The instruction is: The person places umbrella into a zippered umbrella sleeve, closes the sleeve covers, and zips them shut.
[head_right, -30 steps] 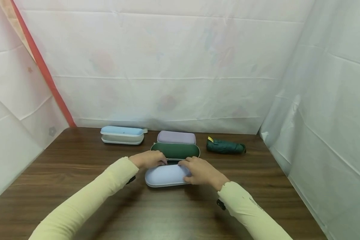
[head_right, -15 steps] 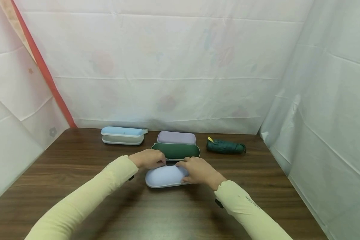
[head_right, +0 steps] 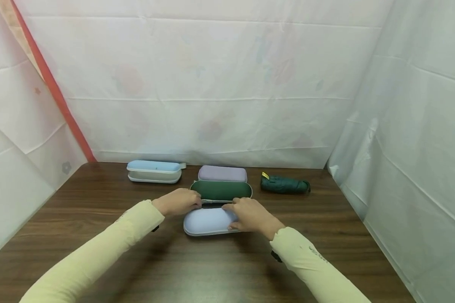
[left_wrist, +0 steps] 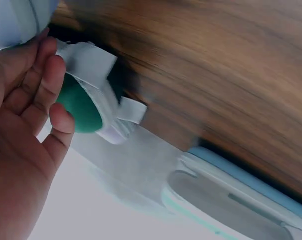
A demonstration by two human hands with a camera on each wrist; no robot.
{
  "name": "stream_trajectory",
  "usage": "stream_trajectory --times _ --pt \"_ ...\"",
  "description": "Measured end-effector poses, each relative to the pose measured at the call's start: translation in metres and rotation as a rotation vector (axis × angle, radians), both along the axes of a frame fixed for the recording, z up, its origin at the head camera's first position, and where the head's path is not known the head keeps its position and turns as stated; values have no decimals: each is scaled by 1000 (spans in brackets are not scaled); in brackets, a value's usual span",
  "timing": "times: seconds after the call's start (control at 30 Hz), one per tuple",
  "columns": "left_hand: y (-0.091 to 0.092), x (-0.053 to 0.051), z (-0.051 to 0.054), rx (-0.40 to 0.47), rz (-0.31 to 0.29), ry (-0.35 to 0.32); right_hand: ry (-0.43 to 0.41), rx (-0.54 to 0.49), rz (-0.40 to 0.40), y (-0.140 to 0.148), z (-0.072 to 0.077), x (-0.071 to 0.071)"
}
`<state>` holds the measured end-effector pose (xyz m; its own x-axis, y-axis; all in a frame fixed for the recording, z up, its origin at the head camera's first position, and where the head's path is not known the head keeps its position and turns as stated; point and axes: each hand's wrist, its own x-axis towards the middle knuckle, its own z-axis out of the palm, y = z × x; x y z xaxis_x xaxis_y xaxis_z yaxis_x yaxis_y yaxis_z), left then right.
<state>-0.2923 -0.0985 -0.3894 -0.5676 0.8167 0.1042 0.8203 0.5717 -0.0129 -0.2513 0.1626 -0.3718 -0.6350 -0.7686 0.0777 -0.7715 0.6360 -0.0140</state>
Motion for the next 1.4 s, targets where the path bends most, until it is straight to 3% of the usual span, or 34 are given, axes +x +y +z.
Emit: stream_trajectory --times 0.5,0.97,1.4 --pt "-40 14 -12 142 -31 15 38 -30 -29 1 -7 -4" --pt "-48 35 -17 197 24 -15 40 -44 -74 -1 -6 0" --pt "-44 52 -23 239 25 17 71 -56 -139 -2 -9 8"
